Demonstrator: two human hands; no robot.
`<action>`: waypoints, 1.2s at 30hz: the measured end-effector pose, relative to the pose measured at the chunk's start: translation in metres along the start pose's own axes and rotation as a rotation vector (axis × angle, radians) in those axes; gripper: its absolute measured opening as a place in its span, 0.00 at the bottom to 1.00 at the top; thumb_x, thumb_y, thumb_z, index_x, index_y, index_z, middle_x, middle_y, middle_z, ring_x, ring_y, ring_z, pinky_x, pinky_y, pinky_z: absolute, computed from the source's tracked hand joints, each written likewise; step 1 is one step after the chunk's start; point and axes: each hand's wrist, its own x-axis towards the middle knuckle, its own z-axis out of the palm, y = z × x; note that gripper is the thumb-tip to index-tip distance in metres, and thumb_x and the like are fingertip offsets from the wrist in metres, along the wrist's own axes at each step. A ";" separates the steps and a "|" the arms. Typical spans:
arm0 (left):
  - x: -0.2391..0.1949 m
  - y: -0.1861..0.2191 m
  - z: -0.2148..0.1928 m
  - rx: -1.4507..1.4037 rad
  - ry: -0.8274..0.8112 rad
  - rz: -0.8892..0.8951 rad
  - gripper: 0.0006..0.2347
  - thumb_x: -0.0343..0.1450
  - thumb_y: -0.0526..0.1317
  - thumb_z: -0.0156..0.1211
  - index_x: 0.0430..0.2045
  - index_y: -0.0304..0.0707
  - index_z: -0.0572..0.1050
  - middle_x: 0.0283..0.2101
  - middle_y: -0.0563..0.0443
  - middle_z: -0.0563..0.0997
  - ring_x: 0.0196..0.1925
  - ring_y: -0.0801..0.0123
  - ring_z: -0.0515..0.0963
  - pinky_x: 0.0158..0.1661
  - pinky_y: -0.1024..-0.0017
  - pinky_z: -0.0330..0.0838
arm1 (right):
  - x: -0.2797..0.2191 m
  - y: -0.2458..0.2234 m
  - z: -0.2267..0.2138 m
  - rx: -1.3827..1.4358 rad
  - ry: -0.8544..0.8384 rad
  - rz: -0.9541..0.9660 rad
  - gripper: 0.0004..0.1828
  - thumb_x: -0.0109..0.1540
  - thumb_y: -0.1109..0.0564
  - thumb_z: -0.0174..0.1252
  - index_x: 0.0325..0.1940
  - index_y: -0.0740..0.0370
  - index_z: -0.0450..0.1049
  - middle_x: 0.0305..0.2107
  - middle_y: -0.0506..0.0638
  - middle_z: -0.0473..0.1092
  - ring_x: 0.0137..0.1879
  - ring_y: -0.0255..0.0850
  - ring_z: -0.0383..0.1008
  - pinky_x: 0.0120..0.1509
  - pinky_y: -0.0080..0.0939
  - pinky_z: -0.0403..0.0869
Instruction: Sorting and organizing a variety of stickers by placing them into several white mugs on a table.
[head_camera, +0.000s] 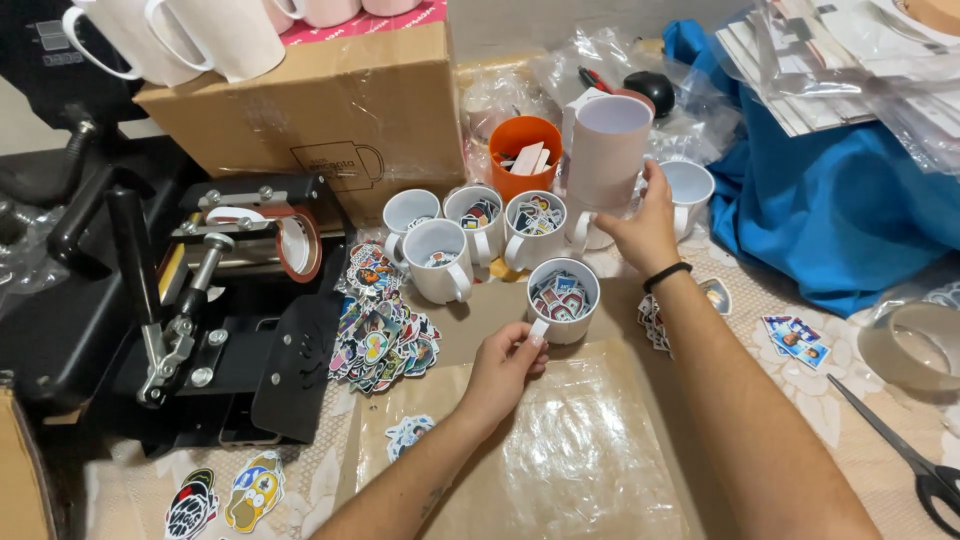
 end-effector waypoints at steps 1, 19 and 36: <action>-0.003 0.001 -0.004 -0.001 -0.011 -0.005 0.08 0.76 0.35 0.53 0.38 0.29 0.79 0.36 0.44 0.79 0.38 0.69 0.81 0.43 0.72 0.82 | 0.005 -0.003 0.001 0.009 -0.042 -0.011 0.58 0.49 0.61 0.74 0.75 0.71 0.46 0.67 0.75 0.49 0.72 0.75 0.50 0.75 0.67 0.58; 0.002 -0.003 -0.014 -0.059 -0.077 0.030 0.06 0.74 0.35 0.57 0.37 0.30 0.79 0.33 0.49 0.80 0.35 0.76 0.80 0.42 0.79 0.81 | 0.043 -0.038 -0.002 -0.024 0.156 -0.294 0.49 0.50 0.55 0.81 0.65 0.62 0.57 0.56 0.66 0.66 0.64 0.69 0.65 0.64 0.73 0.63; -0.005 0.025 -0.009 -0.002 -0.069 -0.086 0.04 0.73 0.36 0.58 0.34 0.35 0.79 0.31 0.51 0.80 0.36 0.72 0.77 0.44 0.76 0.75 | 0.054 -0.019 -0.094 -0.144 0.272 -0.504 0.47 0.54 0.58 0.80 0.65 0.63 0.53 0.57 0.64 0.64 0.61 0.58 0.65 0.56 0.57 0.72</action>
